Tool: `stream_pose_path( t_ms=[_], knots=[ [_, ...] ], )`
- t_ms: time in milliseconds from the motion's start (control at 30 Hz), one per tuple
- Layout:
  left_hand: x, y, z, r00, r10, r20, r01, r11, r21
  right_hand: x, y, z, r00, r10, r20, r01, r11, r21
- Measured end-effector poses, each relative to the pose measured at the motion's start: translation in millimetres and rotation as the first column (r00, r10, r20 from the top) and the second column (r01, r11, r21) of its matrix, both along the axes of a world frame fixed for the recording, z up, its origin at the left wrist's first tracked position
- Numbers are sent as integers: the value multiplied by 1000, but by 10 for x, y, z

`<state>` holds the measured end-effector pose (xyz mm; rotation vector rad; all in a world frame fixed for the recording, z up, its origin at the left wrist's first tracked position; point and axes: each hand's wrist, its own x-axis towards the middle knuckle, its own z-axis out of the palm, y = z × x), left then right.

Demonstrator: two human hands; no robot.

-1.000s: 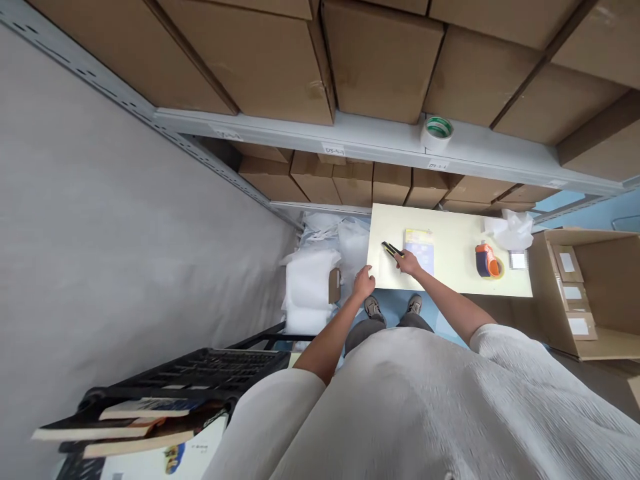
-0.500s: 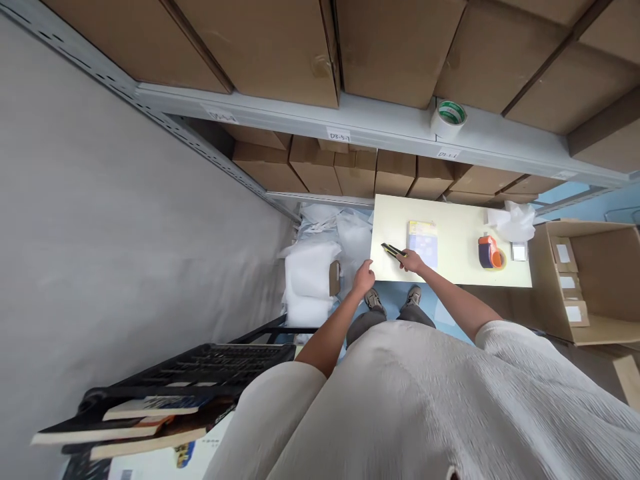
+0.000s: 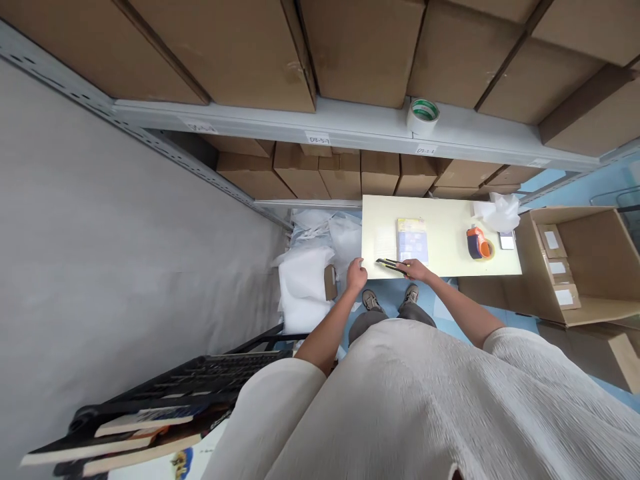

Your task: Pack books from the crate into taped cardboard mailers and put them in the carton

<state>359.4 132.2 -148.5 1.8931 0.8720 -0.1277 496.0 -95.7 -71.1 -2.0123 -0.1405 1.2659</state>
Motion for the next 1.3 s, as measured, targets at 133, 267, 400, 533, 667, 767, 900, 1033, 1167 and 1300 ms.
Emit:
stream_pose_path(
  t_ms=[133,267,400,533,667,767,900,1033,1167,1300],
  knots=[
    [195,-84,126,998,-31,62,25,996,91,269,-236,219,976,-195,93,180,973,147],
    [465,-288,263,991,-86,101,81,996,48,549,-596,445,915,-385,120,338,894,294],
    [724,-558,342,984,-123,126,119,992,40,779,-1031,592,860,-488,148,423,845,329],
    [977,-854,363,978,-173,117,168,984,52,981,-1486,630,775,-602,193,525,783,334],
    [1233,-1182,350,962,-246,116,239,968,71,1169,-1992,603,715,-644,271,552,758,346],
    [1410,-1435,338,954,-283,102,275,958,86,1305,-2434,548,643,-653,402,561,758,333],
    [1592,-1711,344,951,-299,81,291,952,100,1460,-3067,391,563,-628,537,600,758,258],
    [1679,-1861,360,951,-302,59,297,951,91,1519,-3577,120,592,-584,555,665,743,72],
    [1658,-1905,339,959,-284,20,281,954,101,1503,-3815,-184,646,-496,581,657,749,-91],
    [1576,-1893,280,967,-254,-13,254,961,114,1504,-3855,-421,676,-333,657,584,786,-202]
  ],
)
